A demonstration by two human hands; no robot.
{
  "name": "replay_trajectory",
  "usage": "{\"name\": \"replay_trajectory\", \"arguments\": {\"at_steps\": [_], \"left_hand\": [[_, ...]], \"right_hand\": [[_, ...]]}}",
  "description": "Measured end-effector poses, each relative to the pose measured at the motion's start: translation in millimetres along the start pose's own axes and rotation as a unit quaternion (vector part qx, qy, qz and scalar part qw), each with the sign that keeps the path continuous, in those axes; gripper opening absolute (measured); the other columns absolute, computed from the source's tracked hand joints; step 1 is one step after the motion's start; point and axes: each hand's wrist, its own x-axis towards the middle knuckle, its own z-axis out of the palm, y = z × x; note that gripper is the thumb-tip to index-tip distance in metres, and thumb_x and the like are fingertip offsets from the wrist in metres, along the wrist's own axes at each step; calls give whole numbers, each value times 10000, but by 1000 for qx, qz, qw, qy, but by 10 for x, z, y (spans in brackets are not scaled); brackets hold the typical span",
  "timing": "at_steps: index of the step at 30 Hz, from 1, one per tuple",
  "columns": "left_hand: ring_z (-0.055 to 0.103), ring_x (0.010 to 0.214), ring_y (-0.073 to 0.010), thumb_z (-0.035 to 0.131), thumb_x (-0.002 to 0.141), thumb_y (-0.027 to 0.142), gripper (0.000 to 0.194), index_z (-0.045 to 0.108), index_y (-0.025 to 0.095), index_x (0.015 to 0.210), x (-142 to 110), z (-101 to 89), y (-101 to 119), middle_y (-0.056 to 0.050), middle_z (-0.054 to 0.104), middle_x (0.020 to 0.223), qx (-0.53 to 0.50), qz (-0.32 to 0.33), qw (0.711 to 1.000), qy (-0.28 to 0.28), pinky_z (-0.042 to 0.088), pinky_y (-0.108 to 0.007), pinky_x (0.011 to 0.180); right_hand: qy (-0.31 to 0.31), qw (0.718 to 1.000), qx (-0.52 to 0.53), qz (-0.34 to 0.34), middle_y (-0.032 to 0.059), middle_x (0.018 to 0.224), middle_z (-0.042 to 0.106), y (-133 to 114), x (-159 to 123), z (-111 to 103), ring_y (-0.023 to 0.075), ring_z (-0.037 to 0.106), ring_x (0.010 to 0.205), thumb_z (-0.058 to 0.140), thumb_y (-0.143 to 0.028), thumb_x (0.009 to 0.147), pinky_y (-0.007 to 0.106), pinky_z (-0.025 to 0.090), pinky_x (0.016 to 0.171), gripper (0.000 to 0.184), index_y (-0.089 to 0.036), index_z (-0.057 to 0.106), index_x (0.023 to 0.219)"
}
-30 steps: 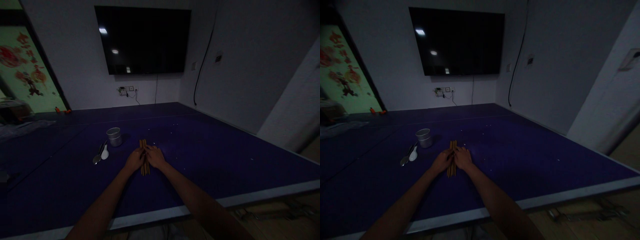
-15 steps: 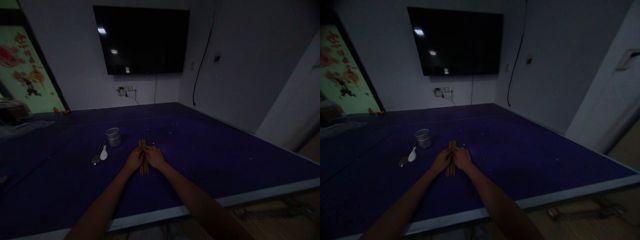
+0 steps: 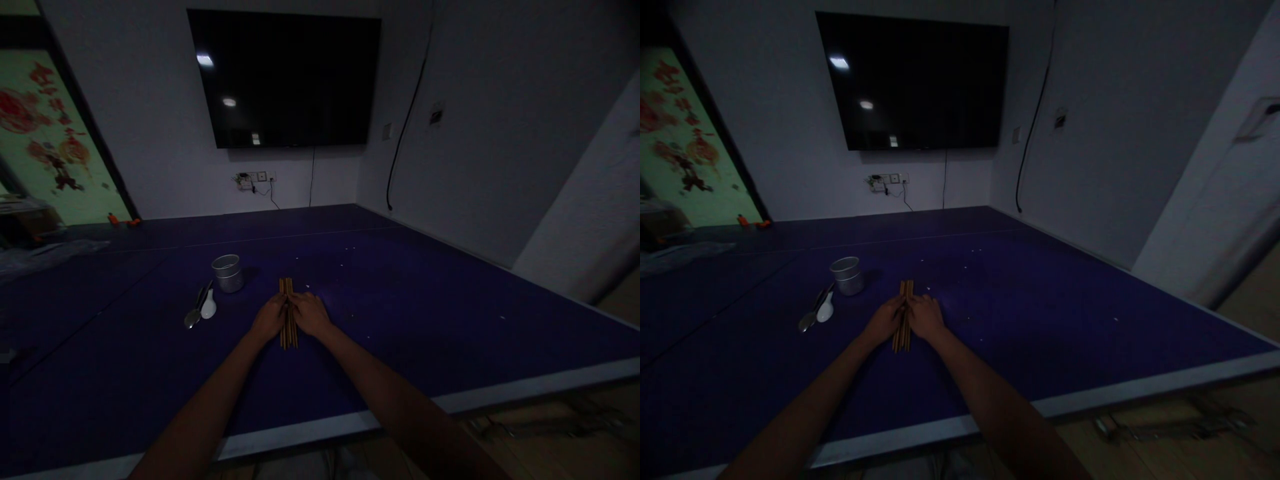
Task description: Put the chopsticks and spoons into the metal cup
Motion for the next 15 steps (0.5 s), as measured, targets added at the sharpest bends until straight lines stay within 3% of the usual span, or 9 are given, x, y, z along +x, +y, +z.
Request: {"name": "replay_trajectory", "arguments": {"at_steps": [15], "left_hand": [[496,1192,-198,342,861,187,398,557,94,1183,-2,42,-54,-144,560,1251,16,-12,1000,19,372,-352,1034]], "right_hand": [[-5,1000,-18,-6,48,1306,515,9,-10,2,218,464,1129,361,-253,891,370,354,890,374,-248,523,1229]]}}
